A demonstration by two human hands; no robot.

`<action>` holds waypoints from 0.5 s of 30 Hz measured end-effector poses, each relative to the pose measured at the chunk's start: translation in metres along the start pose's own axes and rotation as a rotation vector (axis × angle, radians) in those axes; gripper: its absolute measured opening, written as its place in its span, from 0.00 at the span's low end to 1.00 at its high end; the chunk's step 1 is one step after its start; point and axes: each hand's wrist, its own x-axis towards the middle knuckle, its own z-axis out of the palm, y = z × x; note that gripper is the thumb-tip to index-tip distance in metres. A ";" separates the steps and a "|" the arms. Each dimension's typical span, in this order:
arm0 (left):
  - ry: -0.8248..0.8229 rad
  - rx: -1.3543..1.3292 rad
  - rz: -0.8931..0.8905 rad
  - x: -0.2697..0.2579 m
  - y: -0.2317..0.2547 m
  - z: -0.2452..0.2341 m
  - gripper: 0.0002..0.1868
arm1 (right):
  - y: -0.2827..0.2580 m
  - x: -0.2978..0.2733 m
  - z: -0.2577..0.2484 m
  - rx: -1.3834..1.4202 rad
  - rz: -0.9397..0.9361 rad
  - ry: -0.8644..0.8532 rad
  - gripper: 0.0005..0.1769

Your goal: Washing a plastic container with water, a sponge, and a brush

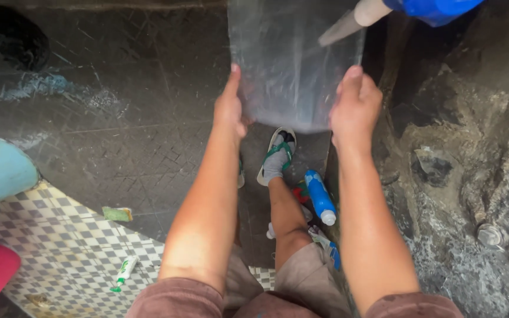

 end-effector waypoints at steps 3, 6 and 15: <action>-0.030 0.225 -0.007 0.045 0.011 0.002 0.60 | -0.022 -0.025 -0.037 -0.184 -0.415 -0.246 0.29; -0.036 0.281 0.154 0.019 0.039 0.032 0.68 | -0.009 -0.034 -0.066 -0.308 -0.543 -0.204 0.30; 0.025 0.121 0.746 0.078 0.001 0.072 0.35 | 0.005 -0.031 -0.053 0.089 -0.575 -0.193 0.19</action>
